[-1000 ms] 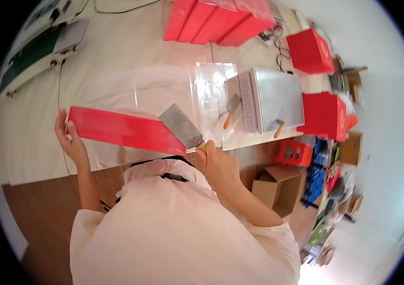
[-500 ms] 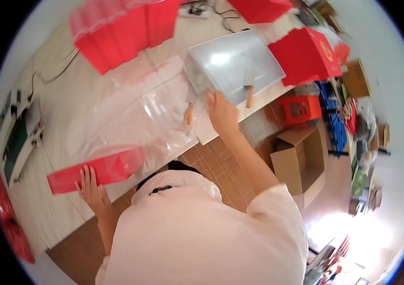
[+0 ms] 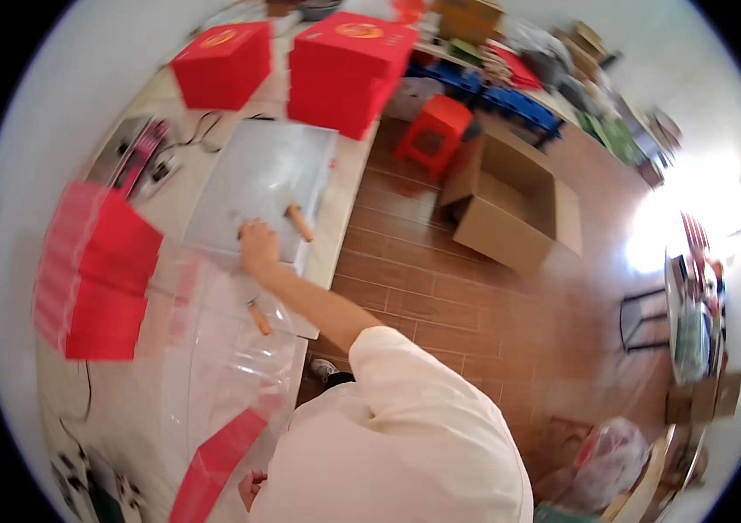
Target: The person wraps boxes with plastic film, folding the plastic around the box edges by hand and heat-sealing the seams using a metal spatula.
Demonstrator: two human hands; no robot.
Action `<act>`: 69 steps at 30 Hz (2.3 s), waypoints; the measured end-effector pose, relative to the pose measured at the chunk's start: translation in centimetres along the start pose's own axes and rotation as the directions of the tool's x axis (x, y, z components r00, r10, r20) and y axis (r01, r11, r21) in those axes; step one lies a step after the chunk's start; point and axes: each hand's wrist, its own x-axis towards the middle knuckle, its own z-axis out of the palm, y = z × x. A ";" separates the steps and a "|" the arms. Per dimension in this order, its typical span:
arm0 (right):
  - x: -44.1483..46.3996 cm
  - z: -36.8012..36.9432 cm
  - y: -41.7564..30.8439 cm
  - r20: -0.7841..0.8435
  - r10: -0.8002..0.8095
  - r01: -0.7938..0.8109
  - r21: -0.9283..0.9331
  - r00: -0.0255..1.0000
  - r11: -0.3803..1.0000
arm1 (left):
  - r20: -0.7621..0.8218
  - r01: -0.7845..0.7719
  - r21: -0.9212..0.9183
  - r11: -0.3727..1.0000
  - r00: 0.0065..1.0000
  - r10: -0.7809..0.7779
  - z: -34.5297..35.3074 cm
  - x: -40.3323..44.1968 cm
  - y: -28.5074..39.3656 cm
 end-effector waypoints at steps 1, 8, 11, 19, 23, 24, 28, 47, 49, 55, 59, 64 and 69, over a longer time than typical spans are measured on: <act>-1.4 -3.7 -1.9 0.073 0.032 -0.035 0.031 0.997 0.999 | -0.129 -0.096 -0.146 0.985 0.989 0.078 0.0 0.6 -0.6; -19.9 -9.8 -17.1 0.006 -0.761 0.345 0.889 0.649 0.301 | 0.151 -0.062 -0.335 0.940 0.981 0.119 -0.1 3.8 -3.5; -28.7 -9.7 -24.8 -0.068 -0.946 0.674 0.718 0.317 0.174 | 0.161 -0.044 -0.376 0.926 0.981 0.112 0.1 4.5 -3.1; -37.3 -8.3 -30.3 -0.284 -0.930 0.907 0.408 0.231 0.101 | 0.089 0.020 -0.563 0.826 0.995 0.036 -1.6 4.7 -3.3; -37.7 -7.4 -31.9 -0.286 -0.946 0.880 0.475 0.152 -0.002 | 0.035 0.040 -0.720 0.693 0.999 -0.021 -3.4 4.3 -3.2; -37.3 -7.4 -31.9 -0.336 -0.924 0.863 0.506 0.182 -0.014 | 0.025 0.037 -0.763 0.646 0.999 -0.029 -3.8 4.3 -3.2; -36.4 -11.8 -31.2 -0.084 -0.969 0.735 0.668 0.234 0.119 | -0.010 0.015 -0.928 0.373 0.998 -0.065 -6.4 3.1 -3.1; -25.8 -27.9 -14.5 0.344 -0.572 -0.278 0.939 0.744 0.203 | -0.476 -0.707 -0.689 -0.156 0.605 -0.639 -13.1 1.4 -2.4; -23.6 -27.3 -13.2 0.318 -0.650 -0.273 0.946 0.691 0.173 | -0.548 -0.726 -0.685 -0.060 0.568 -0.615 -13.6 0.4 -3.8; -17.5 -24.2 -11.4 0.132 -0.969 0.284 0.940 0.209 0.189 | -0.542 -0.657 -0.717 0.234 0.313 -0.780 -16.3 -1.6 -1.2; -21.0 -21.0 -11.9 0.252 -0.923 -0.001 0.965 0.292 0.263 | -0.784 -0.544 -0.620 0.565 0.450 -0.427 -15.4 -3.6 -4.1; -21.6 -15.4 -8.8 0.481 -0.839 -0.214 0.874 0.254 0.436 | -0.794 -0.456 -0.604 0.653 0.409 -0.449 -13.3 -4.2 -3.6; -19.0 -14.9 -14.2 0.272 -0.874 -0.161 0.961 0.404 0.225 | -0.856 -0.275 -0.512 0.814 0.238 -0.458 -14.5 -2.2 -3.3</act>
